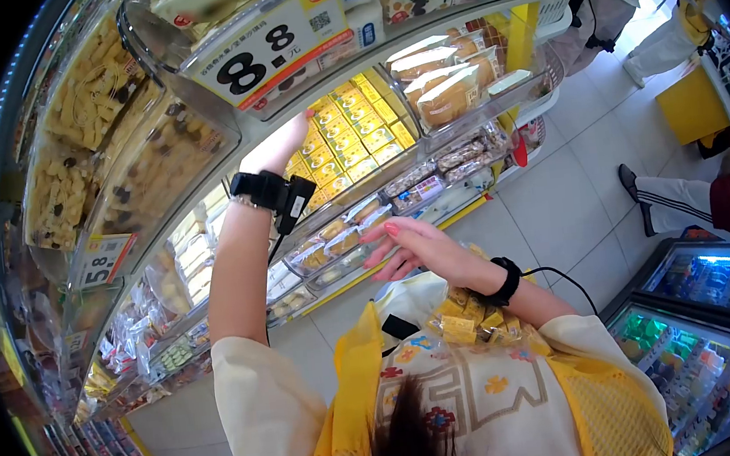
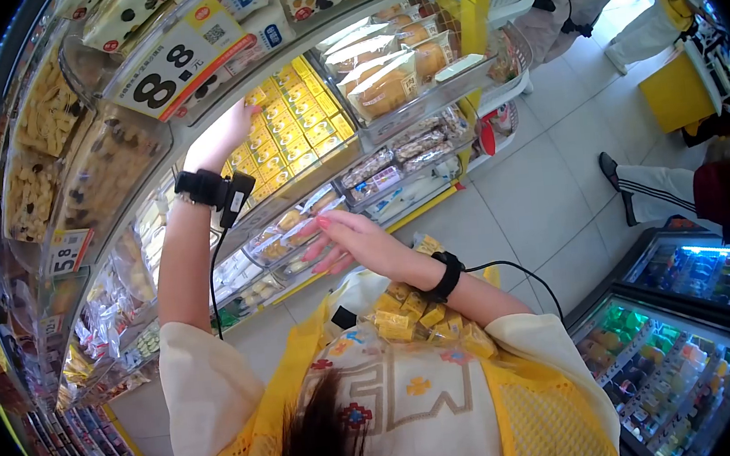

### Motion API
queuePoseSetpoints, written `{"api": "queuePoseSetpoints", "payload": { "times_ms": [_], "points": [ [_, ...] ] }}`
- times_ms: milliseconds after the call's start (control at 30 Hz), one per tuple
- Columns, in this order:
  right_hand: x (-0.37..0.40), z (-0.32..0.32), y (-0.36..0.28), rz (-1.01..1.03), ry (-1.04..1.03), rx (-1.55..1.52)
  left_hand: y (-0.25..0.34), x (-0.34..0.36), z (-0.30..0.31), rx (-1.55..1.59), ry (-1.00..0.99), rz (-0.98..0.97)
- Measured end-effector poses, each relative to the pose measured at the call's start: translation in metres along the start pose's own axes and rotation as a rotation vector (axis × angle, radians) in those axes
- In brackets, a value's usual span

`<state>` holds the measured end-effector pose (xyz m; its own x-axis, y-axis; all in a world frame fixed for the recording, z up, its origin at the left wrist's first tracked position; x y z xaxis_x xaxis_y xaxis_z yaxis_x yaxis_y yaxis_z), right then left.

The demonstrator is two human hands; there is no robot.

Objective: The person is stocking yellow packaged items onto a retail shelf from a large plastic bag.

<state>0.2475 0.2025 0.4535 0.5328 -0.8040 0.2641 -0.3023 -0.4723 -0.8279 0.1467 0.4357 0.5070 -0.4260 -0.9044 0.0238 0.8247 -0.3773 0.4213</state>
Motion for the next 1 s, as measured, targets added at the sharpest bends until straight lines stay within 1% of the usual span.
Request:
{"api": "queuePoseSetpoints", "payload": {
  "times_ms": [33, 67, 100, 167, 200, 267, 300, 333, 467, 533, 567, 633, 700, 767, 800, 833, 867, 900, 933, 1000],
  "points": [
    [0.002, 0.001, -0.001, 0.001, -0.001, -0.001, -0.016, -0.013, -0.009, 0.108, 0.012, 0.023],
    [0.004, 0.003, -0.001, -0.002, 0.020, -0.002, -0.021, -0.020, -0.010, -0.036, 0.096, 0.037],
    [0.005, 0.006, -0.001, -0.003, 0.043, -0.005, -0.036, -0.030, -0.018, -0.040, 0.095, 0.035],
    [0.007, 0.009, 0.000, 0.002, 0.053, -0.018, -0.077, -0.046, -0.030, -0.210, 0.124, -0.021],
    [0.008, 0.012, 0.001, 0.004, 0.064, -0.027, -0.086, -0.048, -0.034, -0.196, 0.160, -0.035],
    [0.008, 0.016, 0.007, -0.013, 0.071, -0.036, -0.101, -0.048, -0.039, -0.161, 0.127, -0.030],
    [0.006, 0.017, 0.009, -0.029, 0.072, -0.040, -0.105, -0.049, -0.040, -0.126, 0.101, -0.022],
    [0.006, 0.017, 0.009, -0.029, 0.073, -0.040, -0.092, -0.042, -0.032, -0.166, 0.055, 0.056],
    [0.005, 0.014, 0.010, -0.039, 0.066, -0.019, -0.080, -0.032, -0.028, -0.146, 0.132, 0.005],
    [0.004, 0.013, 0.012, -0.040, 0.060, -0.021, -0.054, -0.015, -0.018, -0.205, 0.205, -0.077],
    [0.003, 0.014, 0.013, -0.044, 0.058, -0.035, -0.025, 0.002, -0.011, -0.415, 0.231, -0.203],
    [0.000, 0.011, 0.013, -0.046, 0.051, -0.050, 0.039, 0.049, 0.021, -0.157, -0.098, 0.099],
    [-0.002, 0.010, 0.013, -0.050, 0.061, -0.062, 0.086, 0.090, 0.044, -0.139, 0.212, -0.244],
    [-0.004, 0.009, 0.014, -0.056, 0.066, -0.064, 0.131, 0.142, 0.056, 0.040, 0.288, -0.495],
    [-0.005, 0.010, 0.016, -0.062, 0.074, -0.067, 0.142, 0.164, 0.043, 0.271, 0.134, -0.482],
    [-0.008, 0.011, 0.021, -0.067, 0.076, -0.068, 0.146, 0.185, 0.020, 0.434, -0.046, -0.484],
    [-0.013, 0.011, 0.026, -0.053, 0.051, -0.083, 0.164, 0.203, 0.008, 0.499, -0.194, -0.478],
    [-0.018, 0.008, 0.028, -0.041, 0.025, -0.096, 0.172, 0.222, -0.013, 0.492, -0.299, -0.509],
    [-0.019, 0.004, 0.027, -0.077, 0.034, -0.056, 0.176, 0.234, -0.028, 0.478, -0.350, -0.555],
    [-0.022, -0.005, 0.028, -0.109, 0.020, -0.040, 0.177, 0.240, -0.045, 0.469, -0.360, -0.554]
  ]
}}
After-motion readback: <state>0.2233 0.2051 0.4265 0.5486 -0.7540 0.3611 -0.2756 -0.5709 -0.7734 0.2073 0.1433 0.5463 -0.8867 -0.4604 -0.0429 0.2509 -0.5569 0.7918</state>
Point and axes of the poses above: each hand's wrist, its own x-axis away from the middle knuckle, its own z-axis out of the back of the hand, y = z × x, the point moved 9 cm from there along -x, towards the middle knuckle, and after that the axes turned 1 degree about -x, right-handed, at the moved point
